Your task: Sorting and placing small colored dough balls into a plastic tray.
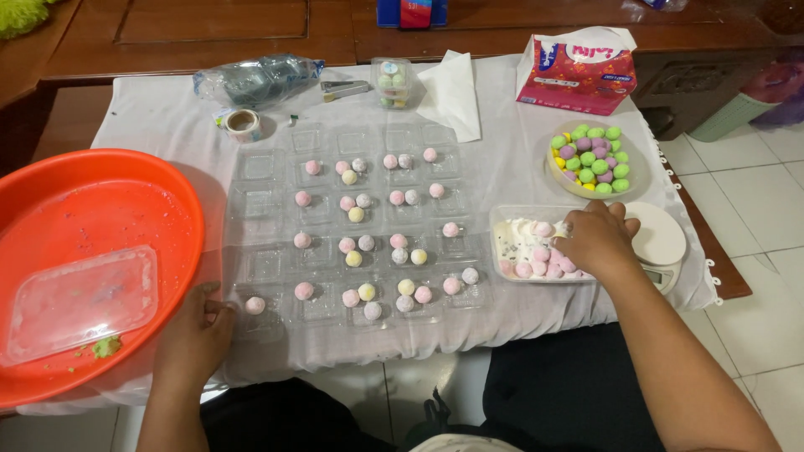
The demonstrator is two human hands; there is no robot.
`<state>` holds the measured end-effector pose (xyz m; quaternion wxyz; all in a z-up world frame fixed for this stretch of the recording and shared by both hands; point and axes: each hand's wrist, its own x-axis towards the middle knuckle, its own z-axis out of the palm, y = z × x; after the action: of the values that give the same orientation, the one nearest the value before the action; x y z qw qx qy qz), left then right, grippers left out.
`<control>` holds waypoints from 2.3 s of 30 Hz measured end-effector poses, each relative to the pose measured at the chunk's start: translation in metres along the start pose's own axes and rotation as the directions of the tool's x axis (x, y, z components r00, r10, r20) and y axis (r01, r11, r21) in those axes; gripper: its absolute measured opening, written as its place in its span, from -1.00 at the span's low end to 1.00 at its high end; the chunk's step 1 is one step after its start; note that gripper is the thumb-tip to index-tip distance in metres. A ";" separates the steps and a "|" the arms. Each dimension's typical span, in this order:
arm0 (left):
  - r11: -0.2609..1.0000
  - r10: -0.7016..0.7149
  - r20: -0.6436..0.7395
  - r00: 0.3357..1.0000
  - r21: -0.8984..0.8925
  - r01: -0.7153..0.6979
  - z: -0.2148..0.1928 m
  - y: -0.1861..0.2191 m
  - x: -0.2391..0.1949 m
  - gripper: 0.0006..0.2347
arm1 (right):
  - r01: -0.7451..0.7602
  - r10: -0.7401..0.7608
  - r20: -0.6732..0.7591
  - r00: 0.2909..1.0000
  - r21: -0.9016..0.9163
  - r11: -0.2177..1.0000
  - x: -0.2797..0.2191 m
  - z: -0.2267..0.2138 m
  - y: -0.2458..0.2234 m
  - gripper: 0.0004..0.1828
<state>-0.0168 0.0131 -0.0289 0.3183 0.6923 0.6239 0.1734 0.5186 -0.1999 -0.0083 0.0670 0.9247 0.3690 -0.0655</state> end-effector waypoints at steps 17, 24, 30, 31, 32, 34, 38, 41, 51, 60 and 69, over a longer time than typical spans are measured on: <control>0.997 0.044 -0.028 0.999 -0.065 -0.045 0.000 -0.003 0.000 -0.62 | 0.475 -0.443 -0.174 0.879 0.260 0.841 -0.069 -0.012 -0.047 -0.62; 0.994 0.051 -0.018 0.999 -0.100 -0.052 -0.001 -0.004 -0.001 -0.60 | 0.575 -0.571 -0.097 0.815 0.266 0.774 -0.087 0.004 -0.076 -0.56; 0.997 0.031 -0.026 0.999 -0.070 -0.033 -0.005 0.002 -0.004 -0.60 | 0.214 -0.172 -0.284 0.943 0.124 0.969 -0.031 -0.025 0.006 -0.66; 0.997 0.032 -0.025 0.999 -0.071 -0.034 -0.004 0.000 -0.003 -0.60 | 0.213 -0.171 -0.285 0.943 0.123 0.969 -0.020 -0.016 0.010 -0.66; 0.998 0.032 -0.022 0.999 -0.053 -0.033 -0.003 -0.002 -0.002 -0.60 | 0.160 -0.140 -0.232 0.963 0.070 0.985 -0.009 -0.007 0.015 -0.63; 0.999 0.034 -0.024 0.999 -0.040 -0.035 -0.001 -0.002 0.000 -0.59 | 0.111 -0.107 -0.187 0.976 0.013 0.994 0.003 0.003 0.013 -0.59; 1.000 0.010 -0.032 0.999 -0.026 -0.011 0.000 0.004 -0.003 -0.60 | 0.108 -0.107 -0.102 0.989 -0.003 0.994 -0.004 0.005 -0.012 -0.62; 0.999 0.005 -0.046 0.999 -0.037 -0.006 0.002 -0.002 0.001 -0.61 | 0.120 -0.122 -0.127 0.984 -0.017 0.993 -0.003 0.009 -0.018 -0.64; 0.987 0.089 -0.087 0.992 -0.127 -0.100 -0.001 0.003 0.000 -0.60 | 0.572 -0.465 -0.390 0.794 0.222 0.790 -0.044 -0.031 -0.114 -0.64; 0.977 0.183 -0.040 0.982 0.120 -0.177 0.020 -0.032 0.020 -0.59 | 0.867 -0.792 -0.360 0.493 0.129 0.481 -0.070 -0.007 -0.381 -0.76; 0.981 0.112 -0.023 0.993 0.161 -0.107 0.008 -0.010 0.006 -0.60 | 0.792 -0.706 -0.399 0.585 0.094 0.603 -0.045 -0.037 -0.324 -0.67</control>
<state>-0.0180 0.0170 -0.0419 0.2420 0.7460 0.6018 0.1510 0.2650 0.0089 0.0110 -0.1510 0.6765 0.7206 0.0155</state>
